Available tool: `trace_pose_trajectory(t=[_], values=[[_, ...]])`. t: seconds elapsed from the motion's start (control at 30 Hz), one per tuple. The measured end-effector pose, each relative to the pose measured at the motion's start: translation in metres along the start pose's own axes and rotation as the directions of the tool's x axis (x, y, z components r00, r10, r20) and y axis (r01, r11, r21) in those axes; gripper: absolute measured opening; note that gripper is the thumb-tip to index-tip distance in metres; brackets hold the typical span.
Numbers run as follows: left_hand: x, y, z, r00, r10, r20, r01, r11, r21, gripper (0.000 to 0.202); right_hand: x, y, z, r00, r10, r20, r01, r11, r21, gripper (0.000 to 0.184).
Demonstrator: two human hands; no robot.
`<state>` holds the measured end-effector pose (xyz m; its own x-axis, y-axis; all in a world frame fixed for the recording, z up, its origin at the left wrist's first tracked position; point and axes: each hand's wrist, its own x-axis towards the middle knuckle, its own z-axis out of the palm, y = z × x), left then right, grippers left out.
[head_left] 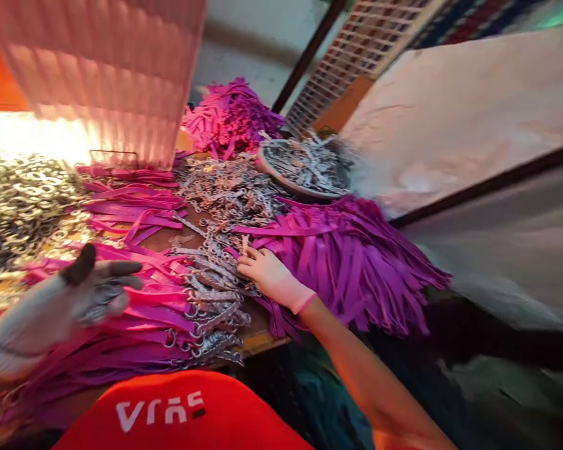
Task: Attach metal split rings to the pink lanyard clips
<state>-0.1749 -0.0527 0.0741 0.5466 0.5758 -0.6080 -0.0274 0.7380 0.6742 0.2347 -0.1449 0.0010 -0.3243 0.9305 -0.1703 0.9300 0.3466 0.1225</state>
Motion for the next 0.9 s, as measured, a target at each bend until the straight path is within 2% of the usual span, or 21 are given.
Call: trace_pose_trajectory(t=[0.03, 0.1, 0.13, 0.2, 0.23, 0.3, 0.33, 0.4, 0.47, 0.53, 0.63, 0.77, 0.83, 0.9], values=[[0.006, -0.004, 0.008, 0.996, -0.026, 0.090, 0.031, 0.998, -0.055, 0.063, 0.002, 0.003, 0.008, 0.999, -0.028, 0.019, 0.028, 0.999, -0.018, 0.022], [0.016, -0.012, 0.016, 0.976, 0.027, 0.216, -0.008, 0.996, -0.090, 0.056, 0.005, 0.007, 0.021, 0.998, -0.058, 0.011, 0.058, 0.998, -0.032, 0.021], [0.020, -0.017, 0.015, 0.965, 0.076, 0.250, -0.055, 0.995, -0.088, 0.053, 0.006, 0.008, 0.025, 0.998, -0.056, -0.035, 0.055, 0.998, -0.015, 0.020], [0.023, -0.027, 0.012, 0.951, 0.166, 0.261, -0.158, 0.986, -0.049, 0.051, 0.009, 0.005, 0.030, 0.975, -0.018, -0.221, 0.038, 0.995, 0.090, 0.017], [0.022, -0.031, 0.011, 0.947, 0.204, 0.248, -0.204, 0.979, -0.024, 0.052, 0.010, 0.001, 0.028, 0.940, 0.024, -0.340, 0.039, 0.983, 0.179, 0.016], [0.018, -0.037, 0.011, 0.954, 0.239, 0.183, -0.254, 0.965, 0.063, 0.050, 0.014, -0.015, 0.017, 0.849, 0.140, -0.510, 0.087, 0.915, 0.395, 0.016], [0.015, -0.038, 0.014, 0.959, 0.254, 0.129, -0.270, 0.955, 0.123, 0.046, 0.017, -0.027, 0.007, 0.819, 0.196, -0.538, 0.124, 0.856, 0.501, 0.016], [0.011, -0.040, 0.021, 0.956, 0.293, 0.022, -0.287, 0.915, 0.283, 0.036, 0.025, -0.059, -0.017, 0.821, 0.278, -0.498, 0.179, 0.704, 0.687, 0.017], [0.010, -0.042, 0.028, 0.926, 0.375, -0.042, -0.322, 0.845, 0.427, 0.028, 0.035, -0.095, -0.042, 0.856, 0.283, -0.433, 0.219, 0.560, 0.799, 0.017], [0.010, -0.046, 0.033, 0.882, 0.469, -0.046, -0.393, 0.785, 0.479, 0.023, 0.045, -0.128, -0.061, 0.869, 0.268, -0.416, 0.239, 0.510, 0.827, 0.021], [0.012, -0.054, 0.032, 0.842, 0.539, 0.010, -0.490, 0.757, 0.433, 0.022, 0.058, -0.163, -0.074, 0.890, 0.231, -0.393, 0.233, 0.511, 0.827, 0.034], [0.011, -0.061, 0.025, 0.860, 0.505, 0.073, -0.501, 0.810, 0.305, 0.034, 0.061, -0.181, -0.073, 0.866, 0.269, -0.423, 0.230, 0.536, 0.812, 0.035], [0.010, -0.063, 0.025, 0.857, 0.509, 0.076, -0.512, 0.827, 0.232, 0.042, 0.059, -0.183, -0.071, 0.848, 0.282, -0.450, 0.183, 0.639, 0.747, 0.036], [0.009, -0.063, 0.028, 0.843, 0.535, 0.052, -0.533, 0.818, 0.217, 0.045, 0.058, -0.184, -0.072, 0.851, 0.236, -0.470, 0.131, 0.770, 0.625, 0.039]])
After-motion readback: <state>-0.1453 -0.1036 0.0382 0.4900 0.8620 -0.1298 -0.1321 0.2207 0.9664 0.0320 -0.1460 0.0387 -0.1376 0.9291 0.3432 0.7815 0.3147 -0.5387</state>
